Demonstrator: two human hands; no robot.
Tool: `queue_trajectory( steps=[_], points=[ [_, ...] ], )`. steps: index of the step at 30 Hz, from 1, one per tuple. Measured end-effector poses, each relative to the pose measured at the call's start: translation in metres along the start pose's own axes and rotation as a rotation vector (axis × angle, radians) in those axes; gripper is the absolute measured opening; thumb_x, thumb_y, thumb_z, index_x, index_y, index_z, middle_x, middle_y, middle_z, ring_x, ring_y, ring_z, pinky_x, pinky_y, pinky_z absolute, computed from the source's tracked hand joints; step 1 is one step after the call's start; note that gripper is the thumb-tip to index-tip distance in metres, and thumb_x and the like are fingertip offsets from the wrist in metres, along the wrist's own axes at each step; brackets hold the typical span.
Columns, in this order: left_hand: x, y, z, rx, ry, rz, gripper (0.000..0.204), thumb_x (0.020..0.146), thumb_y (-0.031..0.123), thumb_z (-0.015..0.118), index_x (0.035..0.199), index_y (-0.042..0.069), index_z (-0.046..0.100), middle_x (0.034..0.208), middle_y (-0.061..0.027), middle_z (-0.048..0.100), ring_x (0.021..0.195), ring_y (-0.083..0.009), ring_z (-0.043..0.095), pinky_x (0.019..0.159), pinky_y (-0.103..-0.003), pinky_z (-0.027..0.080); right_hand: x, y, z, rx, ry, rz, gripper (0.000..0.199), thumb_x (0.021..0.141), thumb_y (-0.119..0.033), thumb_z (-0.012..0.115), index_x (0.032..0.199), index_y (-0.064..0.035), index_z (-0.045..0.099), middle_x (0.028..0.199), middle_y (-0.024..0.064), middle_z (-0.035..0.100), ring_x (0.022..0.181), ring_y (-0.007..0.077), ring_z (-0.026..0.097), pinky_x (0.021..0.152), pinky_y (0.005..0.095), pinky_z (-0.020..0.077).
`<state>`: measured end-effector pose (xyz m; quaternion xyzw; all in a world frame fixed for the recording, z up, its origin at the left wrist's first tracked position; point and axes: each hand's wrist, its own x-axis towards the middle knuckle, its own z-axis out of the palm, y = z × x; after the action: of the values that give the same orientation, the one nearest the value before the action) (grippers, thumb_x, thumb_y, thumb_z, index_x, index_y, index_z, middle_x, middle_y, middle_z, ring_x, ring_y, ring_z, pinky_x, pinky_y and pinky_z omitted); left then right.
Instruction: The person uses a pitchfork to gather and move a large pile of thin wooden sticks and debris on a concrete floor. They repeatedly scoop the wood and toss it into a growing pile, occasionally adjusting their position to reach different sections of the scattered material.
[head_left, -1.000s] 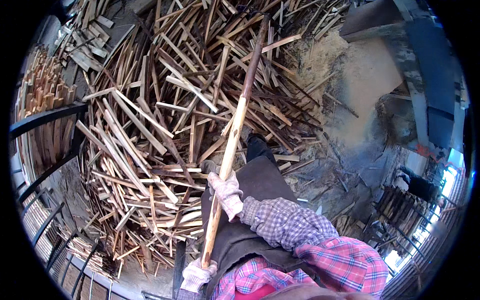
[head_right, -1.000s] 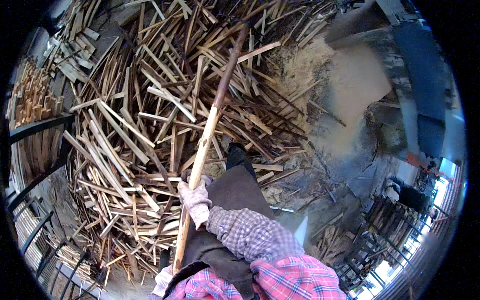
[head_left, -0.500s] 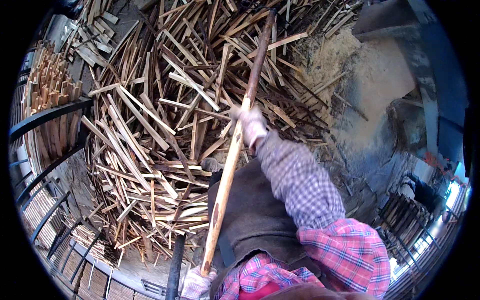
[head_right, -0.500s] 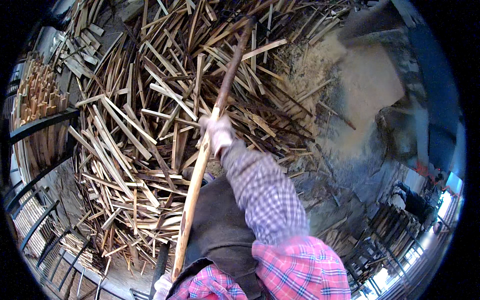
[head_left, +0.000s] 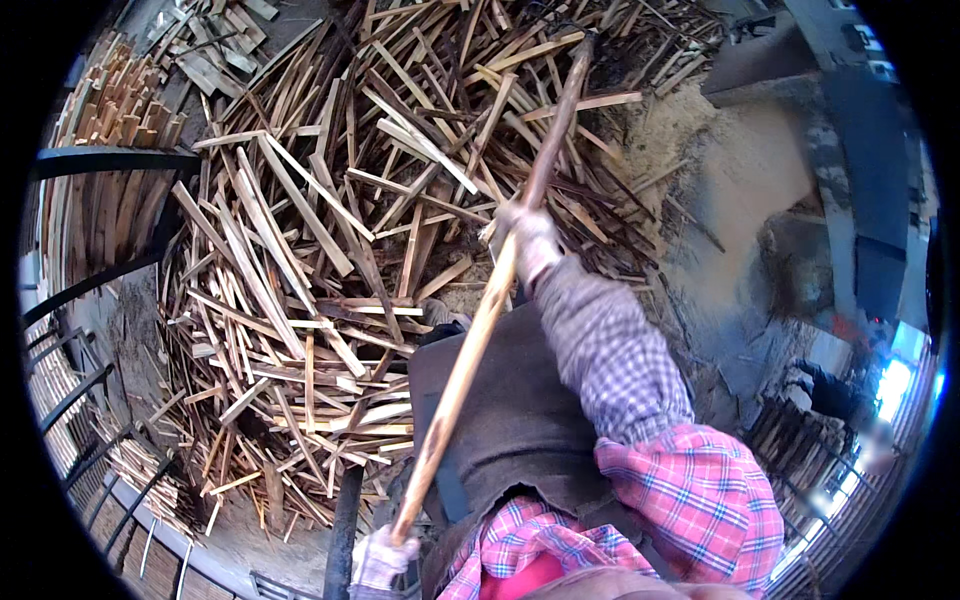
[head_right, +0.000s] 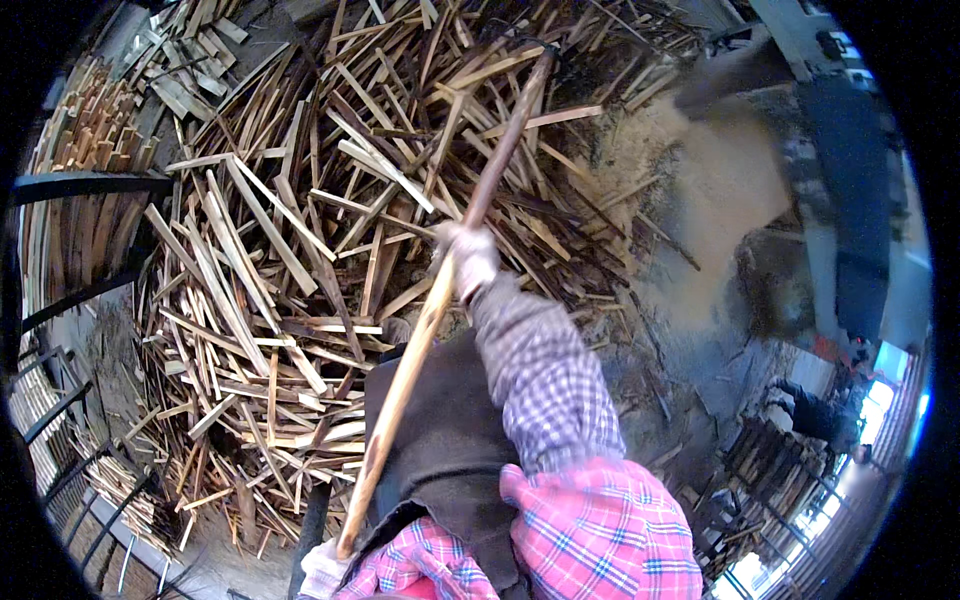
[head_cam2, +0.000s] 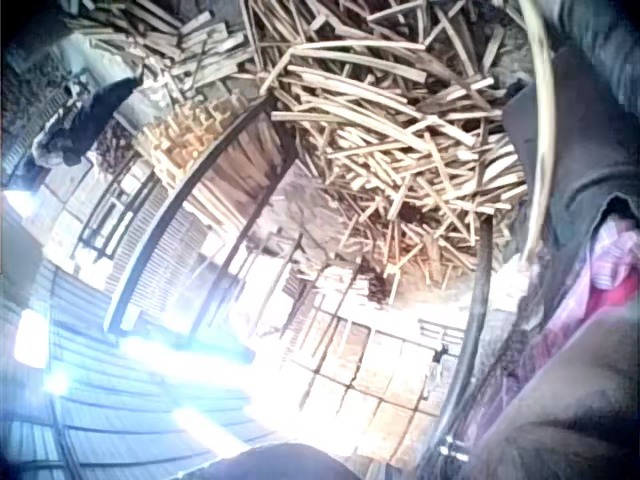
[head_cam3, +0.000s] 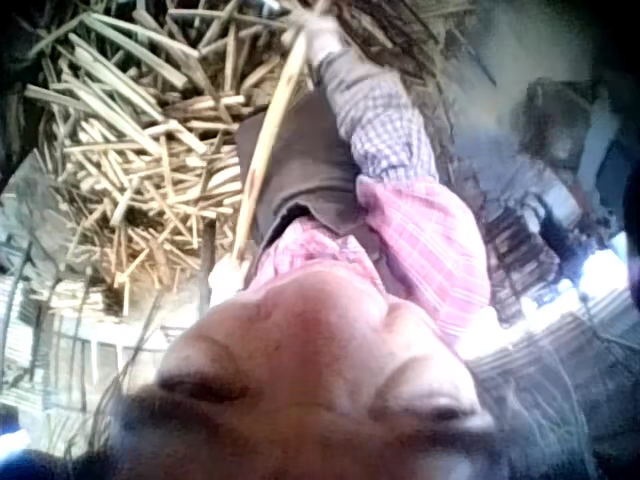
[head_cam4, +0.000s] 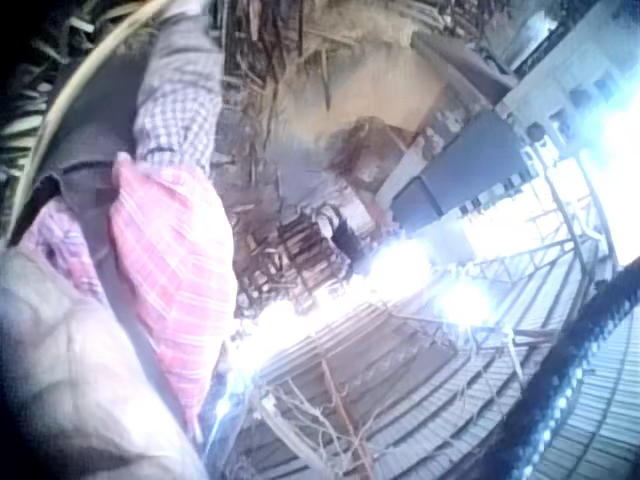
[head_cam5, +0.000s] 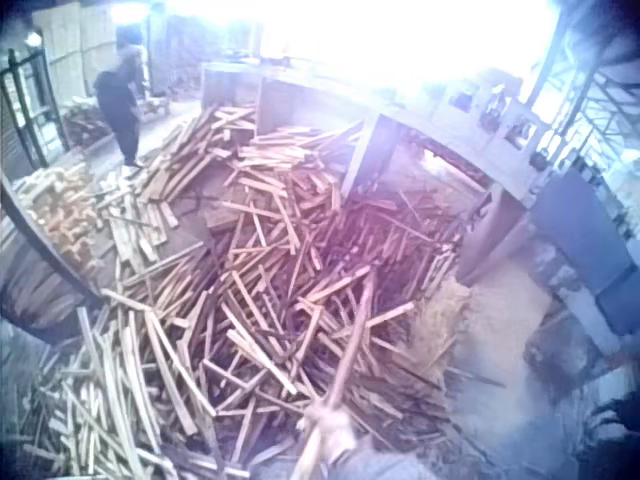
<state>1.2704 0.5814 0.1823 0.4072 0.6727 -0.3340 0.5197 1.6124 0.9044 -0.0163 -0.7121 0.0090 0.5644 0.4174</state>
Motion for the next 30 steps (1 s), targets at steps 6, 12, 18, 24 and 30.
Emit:
queue_trajectory(
  steps=[6, 12, 18, 24, 30],
  points=[
    [-0.069, -0.179, 0.038, 0.282, 0.415, 0.020, 0.027, 0.078, 0.037, 0.061, 0.082, 0.010, 0.063, 0.070, -0.0131, 0.062, 0.066, -0.0294, 0.061, 0.062, -0.039, 0.049, -0.194, 0.081, 0.028, 0.102, -0.109, 0.278, 0.021, 0.077, -0.020, 0.064, 0.085, -0.0064, 0.050, 0.064, 0.0033, 0.050, 0.050, 0.0159, 0.051, 0.045, 0.0331, 0.0499],
    [-0.041, -0.156, 0.045, 0.145, -0.061, -0.184, 0.030, 0.076, 0.032, 0.064, 0.094, 0.009, 0.057, 0.075, -0.0103, 0.063, 0.061, -0.0247, 0.061, 0.058, -0.038, 0.050, -0.146, 0.091, 0.008, 0.080, -0.109, 0.323, 0.016, 0.076, -0.015, 0.063, 0.080, -0.0049, 0.050, 0.062, 0.0061, 0.052, 0.050, 0.0192, 0.052, 0.046, 0.0348, 0.0501],
    [-0.003, -0.097, 0.041, 0.189, 0.062, -0.042, 0.048, 0.066, 0.055, 0.061, 0.093, 0.015, 0.061, 0.077, -0.0092, 0.064, 0.071, -0.0298, 0.062, 0.063, -0.042, 0.049, -0.051, 0.074, -0.017, 0.156, -0.063, 0.374, 0.017, 0.081, -0.020, 0.061, 0.079, -0.0053, 0.052, 0.059, 0.0036, 0.051, 0.047, 0.0194, 0.051, 0.049, 0.0376, 0.0511],
    [-0.052, -0.142, 0.039, 0.248, -0.098, -0.376, 0.035, 0.068, 0.049, 0.063, 0.082, 0.017, 0.064, 0.073, -0.0094, 0.063, 0.071, -0.0287, 0.063, 0.066, -0.041, 0.049, -0.127, 0.079, -0.012, 0.089, -0.220, 0.484, 0.014, 0.083, -0.020, 0.059, 0.079, -0.0079, 0.053, 0.067, 0.0040, 0.052, 0.059, 0.0185, 0.054, 0.060, 0.0380, 0.0506],
    [-0.003, -0.126, 0.042, 0.301, 0.055, -0.263, 0.037, 0.072, 0.048, 0.062, 0.087, 0.014, 0.062, 0.076, -0.0093, 0.064, 0.074, -0.0276, 0.063, 0.066, -0.038, 0.051, -0.072, 0.092, -0.009, -0.196, -0.423, 0.272, 0.016, 0.077, -0.020, 0.055, 0.074, -0.0051, 0.050, 0.063, 0.0081, 0.050, 0.055, 0.0244, 0.053, 0.058, 0.0381, 0.0498]
  ],
)
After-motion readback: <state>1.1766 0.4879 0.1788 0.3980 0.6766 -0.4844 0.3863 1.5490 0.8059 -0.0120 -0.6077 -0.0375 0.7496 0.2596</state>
